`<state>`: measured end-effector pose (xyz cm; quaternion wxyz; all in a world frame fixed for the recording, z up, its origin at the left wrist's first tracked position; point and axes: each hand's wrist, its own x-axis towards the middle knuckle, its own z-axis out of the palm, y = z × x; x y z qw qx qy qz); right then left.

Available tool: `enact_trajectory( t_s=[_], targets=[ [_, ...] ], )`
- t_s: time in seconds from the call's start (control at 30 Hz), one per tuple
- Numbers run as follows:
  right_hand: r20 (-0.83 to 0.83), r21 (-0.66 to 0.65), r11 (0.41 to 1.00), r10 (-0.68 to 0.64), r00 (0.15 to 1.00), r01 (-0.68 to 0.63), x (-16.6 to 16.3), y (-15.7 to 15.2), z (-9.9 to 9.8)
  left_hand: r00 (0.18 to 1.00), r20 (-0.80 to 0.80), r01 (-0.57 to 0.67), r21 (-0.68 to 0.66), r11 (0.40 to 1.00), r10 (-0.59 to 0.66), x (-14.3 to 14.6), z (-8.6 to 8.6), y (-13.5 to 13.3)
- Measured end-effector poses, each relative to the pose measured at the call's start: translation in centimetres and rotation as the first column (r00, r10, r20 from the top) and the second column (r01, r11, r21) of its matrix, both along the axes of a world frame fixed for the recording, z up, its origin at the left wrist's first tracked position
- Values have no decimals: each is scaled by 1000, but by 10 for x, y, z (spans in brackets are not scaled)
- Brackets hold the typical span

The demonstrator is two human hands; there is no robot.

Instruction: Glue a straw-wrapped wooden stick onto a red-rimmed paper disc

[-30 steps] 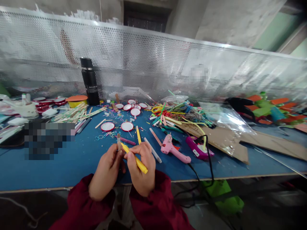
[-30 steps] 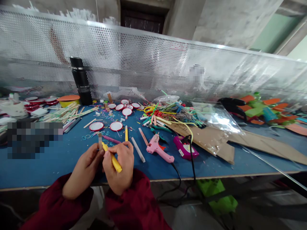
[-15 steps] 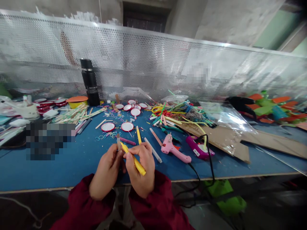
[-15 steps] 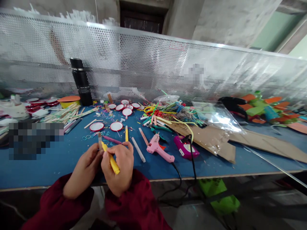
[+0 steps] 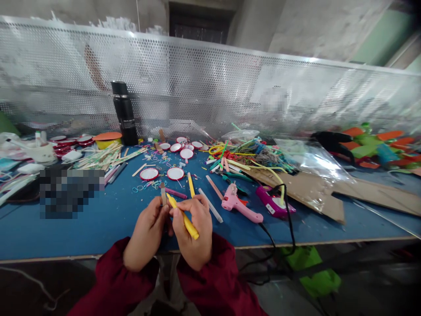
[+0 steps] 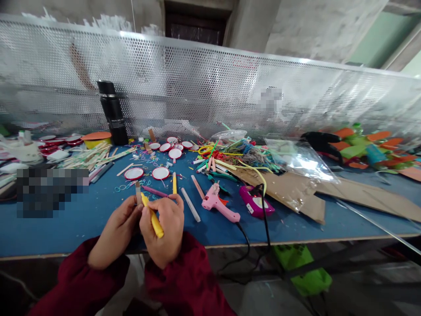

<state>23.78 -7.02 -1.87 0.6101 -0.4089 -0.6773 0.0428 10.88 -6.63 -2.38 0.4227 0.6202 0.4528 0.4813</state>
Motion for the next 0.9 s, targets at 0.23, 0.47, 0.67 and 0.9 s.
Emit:
enact_trajectory(
  t_s=[0.23, 0.47, 0.67, 0.9],
  targets=[
    [28, -8, 999, 50, 998, -50, -2, 1, 0, 999, 6, -44, 57, 997, 44, 1, -2, 2],
    [23, -10, 1000, -19, 1000, 19, -1, 0, -2, 998, -44, -49, 38, 998, 51, -1, -1, 2],
    [27, 18, 1000, 18, 999, -19, -1, 1, -1, 1000, 14, -24, 36, 999, 24, 1, -1, 2],
    [34, 9, 1000, -5, 999, 4, -1, -1, -1, 999, -27, -45, 25, 999, 46, 0, -1, 2]
  ],
)
